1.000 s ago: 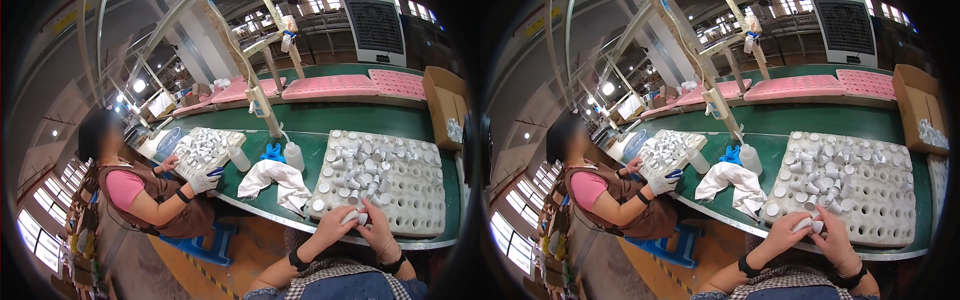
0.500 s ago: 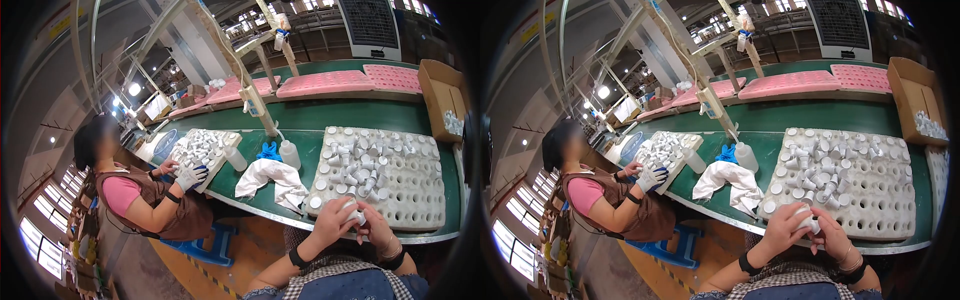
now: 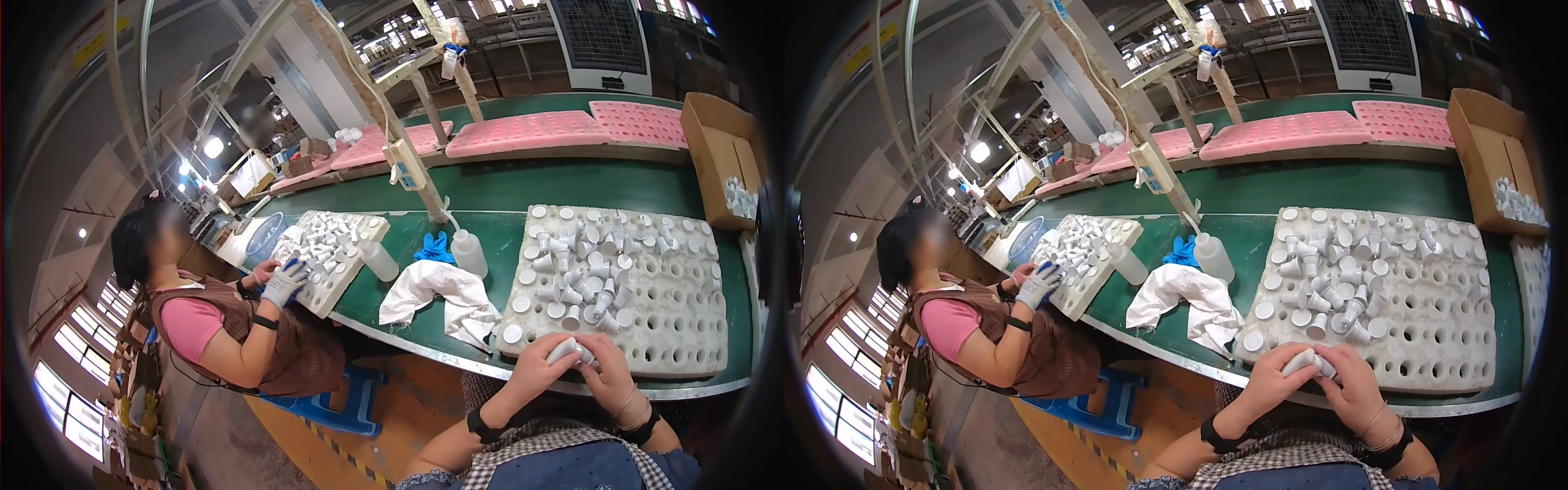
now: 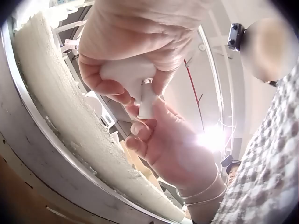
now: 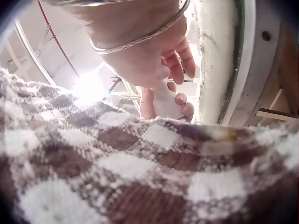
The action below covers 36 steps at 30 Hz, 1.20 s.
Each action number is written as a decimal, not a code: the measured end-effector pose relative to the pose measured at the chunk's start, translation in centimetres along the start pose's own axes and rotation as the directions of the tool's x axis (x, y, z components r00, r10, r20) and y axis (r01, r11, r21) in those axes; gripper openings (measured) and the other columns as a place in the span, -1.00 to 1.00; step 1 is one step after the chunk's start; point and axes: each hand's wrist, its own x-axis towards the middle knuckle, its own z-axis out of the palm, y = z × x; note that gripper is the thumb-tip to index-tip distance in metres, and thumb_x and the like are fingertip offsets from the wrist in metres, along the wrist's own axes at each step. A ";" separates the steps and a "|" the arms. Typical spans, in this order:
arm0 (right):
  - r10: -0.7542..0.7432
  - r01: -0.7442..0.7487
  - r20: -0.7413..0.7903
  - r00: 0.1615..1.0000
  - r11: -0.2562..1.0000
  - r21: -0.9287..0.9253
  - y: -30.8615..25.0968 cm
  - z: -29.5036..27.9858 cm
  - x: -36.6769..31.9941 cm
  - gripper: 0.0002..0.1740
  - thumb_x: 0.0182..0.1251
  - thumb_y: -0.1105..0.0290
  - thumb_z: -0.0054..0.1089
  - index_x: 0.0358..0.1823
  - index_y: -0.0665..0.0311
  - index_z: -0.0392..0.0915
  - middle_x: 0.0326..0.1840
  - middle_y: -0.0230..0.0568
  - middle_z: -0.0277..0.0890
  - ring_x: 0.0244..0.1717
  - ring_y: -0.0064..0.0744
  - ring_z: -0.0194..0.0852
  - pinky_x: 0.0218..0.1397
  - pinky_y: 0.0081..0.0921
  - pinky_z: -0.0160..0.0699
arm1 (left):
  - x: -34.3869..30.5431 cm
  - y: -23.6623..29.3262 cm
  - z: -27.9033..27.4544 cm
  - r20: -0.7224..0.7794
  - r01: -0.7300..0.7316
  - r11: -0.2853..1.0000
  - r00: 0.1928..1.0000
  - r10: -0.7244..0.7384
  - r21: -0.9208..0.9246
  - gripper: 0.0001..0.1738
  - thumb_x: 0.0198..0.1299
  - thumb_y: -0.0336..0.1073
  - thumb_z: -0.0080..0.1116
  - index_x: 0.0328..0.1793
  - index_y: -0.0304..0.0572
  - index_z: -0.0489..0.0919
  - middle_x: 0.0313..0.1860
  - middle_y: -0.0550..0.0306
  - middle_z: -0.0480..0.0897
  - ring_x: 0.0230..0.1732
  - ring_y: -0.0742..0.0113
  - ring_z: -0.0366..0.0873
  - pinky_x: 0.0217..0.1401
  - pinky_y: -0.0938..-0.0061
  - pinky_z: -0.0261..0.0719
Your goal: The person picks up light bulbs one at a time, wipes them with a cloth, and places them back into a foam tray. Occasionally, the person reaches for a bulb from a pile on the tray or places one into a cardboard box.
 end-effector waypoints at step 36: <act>0.256 -0.264 0.077 0.964 0.954 0.145 0.5 0.0 -1.8 -0.46 0.51 0.30 -0.11 0.48 0.18 0.14 -0.29 -0.35 0.43 -0.37 -0.60 0.43 -0.29 -0.52 0.50 | 0.6 1.1 1.0 0.008 0.115 0.985 0.993 -0.115 -0.131 -0.74 0.18 -0.41 0.29 0.00 -0.26 0.57 -0.01 0.15 0.57 -0.05 0.46 0.49 0.00 0.57 0.44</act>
